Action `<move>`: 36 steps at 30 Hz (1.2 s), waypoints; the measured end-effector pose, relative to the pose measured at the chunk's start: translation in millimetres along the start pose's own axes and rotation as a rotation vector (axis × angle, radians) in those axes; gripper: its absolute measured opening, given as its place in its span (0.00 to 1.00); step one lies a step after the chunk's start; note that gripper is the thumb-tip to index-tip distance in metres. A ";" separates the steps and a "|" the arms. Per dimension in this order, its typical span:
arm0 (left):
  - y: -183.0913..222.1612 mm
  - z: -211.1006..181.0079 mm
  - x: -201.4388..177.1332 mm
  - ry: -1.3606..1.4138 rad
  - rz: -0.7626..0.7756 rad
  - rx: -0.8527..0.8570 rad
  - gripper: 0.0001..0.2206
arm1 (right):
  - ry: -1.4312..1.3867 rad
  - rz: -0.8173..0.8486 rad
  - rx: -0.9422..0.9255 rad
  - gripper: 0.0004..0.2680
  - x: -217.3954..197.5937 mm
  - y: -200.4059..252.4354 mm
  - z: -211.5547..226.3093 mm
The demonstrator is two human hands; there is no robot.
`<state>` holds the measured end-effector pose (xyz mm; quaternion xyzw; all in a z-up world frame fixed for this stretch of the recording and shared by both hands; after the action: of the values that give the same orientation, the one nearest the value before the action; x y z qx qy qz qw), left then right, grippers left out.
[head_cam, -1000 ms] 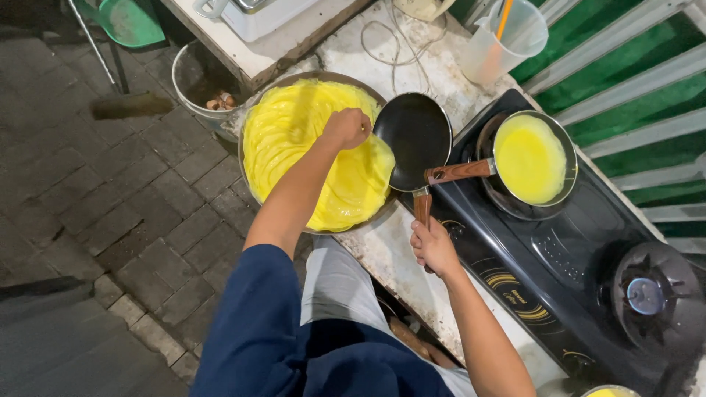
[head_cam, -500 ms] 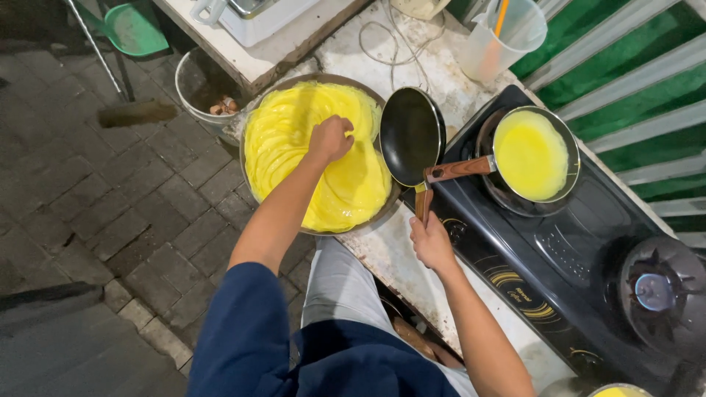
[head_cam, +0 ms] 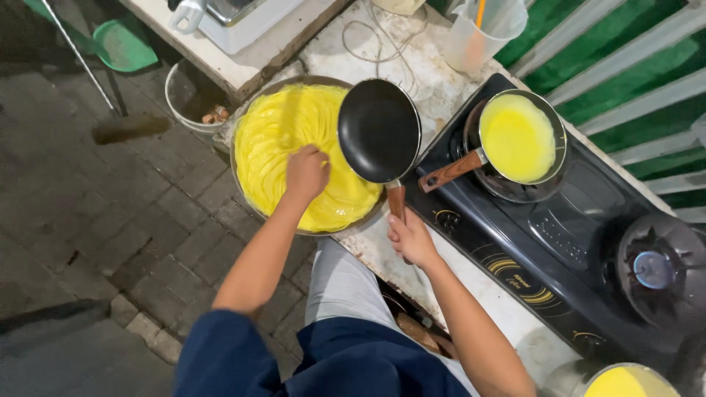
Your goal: Making crepes by pouring batter into pans, cooking them on a stove, and stacking the finished products.
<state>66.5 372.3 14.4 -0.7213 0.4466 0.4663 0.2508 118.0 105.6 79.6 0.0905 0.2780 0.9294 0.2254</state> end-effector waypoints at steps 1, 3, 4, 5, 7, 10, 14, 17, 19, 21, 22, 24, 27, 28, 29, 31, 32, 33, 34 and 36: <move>9.4 8.6 -4.2 -0.010 0.006 0.009 0.05 | -0.013 -0.004 -0.004 0.03 5.7 -0.4 5.8; 31.1 31.3 -16.6 0.012 -0.094 -0.041 0.04 | -0.297 0.083 -0.059 0.01 21.9 -3.3 16.8; 32.0 34.4 -17.4 0.007 -0.089 -0.039 0.04 | -0.304 0.083 -0.058 0.01 23.7 -1.7 17.4; 33.6 36.7 -17.4 0.035 -0.068 -0.009 0.04 | -0.412 0.172 -0.072 0.01 29.5 -1.0 19.4; 27.8 36.2 -8.0 0.059 -0.045 0.019 0.05 | -0.525 0.265 -0.086 0.02 32.5 8.4 19.8; 4.2 18.9 17.4 0.120 0.027 0.130 0.07 | -0.656 0.399 -0.149 0.04 28.1 41.0 15.5; -26.6 -17.3 36.1 -0.113 0.277 0.269 0.06 | -0.795 0.456 -0.399 0.08 -0.2 126.5 18.7; -47.5 -31.3 51.7 -0.240 0.351 0.460 0.10 | -0.803 0.532 -0.521 0.07 -13.7 191.0 22.3; -59.1 -34.7 60.9 -0.319 0.367 0.526 0.10 | -0.773 0.498 -0.601 0.06 -19.0 225.7 15.2; -62.5 -39.9 61.0 -0.351 0.290 0.656 0.11 | -0.607 0.125 -0.556 0.08 -32.0 253.5 -7.4; -64.0 -44.1 55.3 -0.353 0.294 0.662 0.11 | -0.612 0.119 -0.558 0.08 -37.8 261.7 -21.7; -64.9 -48.5 54.2 -0.537 0.434 0.651 0.09 | -0.625 0.214 -0.589 0.08 -44.1 277.7 -50.3; -70.8 -46.3 62.8 -0.563 0.420 0.682 0.11 | -0.794 0.054 -0.472 0.10 -50.0 296.2 -102.5; -70.5 -46.0 62.7 -0.568 0.427 0.689 0.11 | -0.803 0.048 -0.475 0.10 -47.5 298.4 -105.7; -70.0 -47.6 62.3 -0.582 0.414 0.720 0.10 | -0.837 0.017 -0.483 0.10 -46.7 301.1 -109.2; -70.6 -49.1 62.3 -0.598 0.401 0.759 0.10 | -0.872 -0.020 -0.497 0.10 -45.3 304.5 -113.5; -71.7 -47.8 65.1 -0.632 0.446 0.760 0.08 | -0.871 -0.022 -0.511 0.09 -44.7 305.3 -113.6; -73.3 -47.1 67.9 -0.663 0.489 0.758 0.10 | -0.865 -0.022 -0.525 0.09 -46.3 306.2 -112.6; -72.8 -50.2 65.3 -0.663 0.485 0.763 0.10 | -0.862 -0.026 -0.529 0.09 -47.6 308.2 -116.1; -73.8 -55.3 55.2 -0.539 0.462 0.766 0.10 | -0.864 -0.129 -0.410 0.09 -52.6 308.8 -129.4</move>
<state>165.3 341.7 -14.8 -0.3146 0.6522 0.4818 0.4934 12.5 -210.3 142.2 0.4048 -0.0249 0.8264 0.3906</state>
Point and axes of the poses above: each hand's wrist, its own y-axis away from the middle knuckle, its own x-axis out of the palm, z = x × y, the point moved 5 cm from there along -y, towards the middle knuckle, and after that the axes turned 14 degrees about z, right-handed, at the moved point
